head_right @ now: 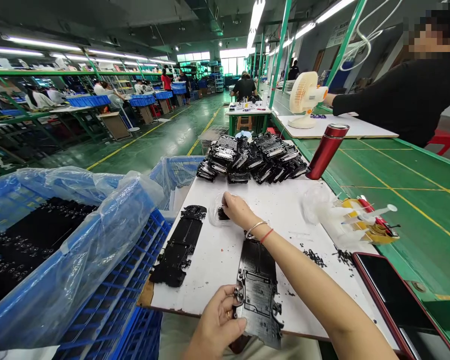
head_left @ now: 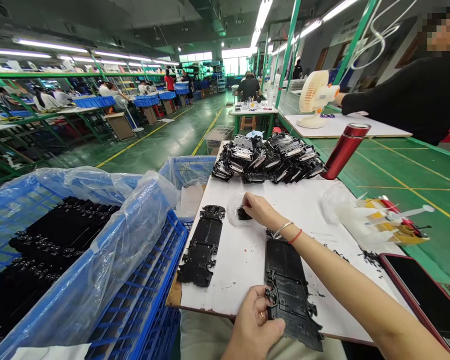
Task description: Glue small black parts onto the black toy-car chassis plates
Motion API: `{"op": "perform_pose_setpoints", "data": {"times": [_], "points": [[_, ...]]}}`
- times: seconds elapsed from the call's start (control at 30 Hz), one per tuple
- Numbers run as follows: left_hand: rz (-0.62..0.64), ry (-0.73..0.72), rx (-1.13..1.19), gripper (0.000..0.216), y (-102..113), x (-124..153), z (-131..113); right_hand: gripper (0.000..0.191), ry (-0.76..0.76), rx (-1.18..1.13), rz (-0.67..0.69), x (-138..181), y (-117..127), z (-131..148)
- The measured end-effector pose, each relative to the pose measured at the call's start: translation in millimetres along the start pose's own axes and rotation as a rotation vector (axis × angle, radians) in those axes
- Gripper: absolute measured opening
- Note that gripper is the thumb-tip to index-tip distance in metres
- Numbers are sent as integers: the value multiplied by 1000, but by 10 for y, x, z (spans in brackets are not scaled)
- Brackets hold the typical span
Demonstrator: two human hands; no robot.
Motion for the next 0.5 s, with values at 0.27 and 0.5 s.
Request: {"op": "perform_pose_setpoints", "data": {"times": [0.27, 0.5], "points": [[37, 1, 0, 47, 12, -53, -173, 14, 15, -392, 16, 337, 294, -11], [83, 21, -4, 40, -42, -127, -282, 25, -59, -596, 58, 986, 545, -113]]}}
Point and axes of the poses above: each hand's wrist, its own x-axis away from the middle knuckle, its own y-axis out of the back of the hand, z = x × y, the point moved 10 cm from there along -x, towards the middle knuckle, and after that the axes turned 5 degrees about -y, right-handed, at the moved point
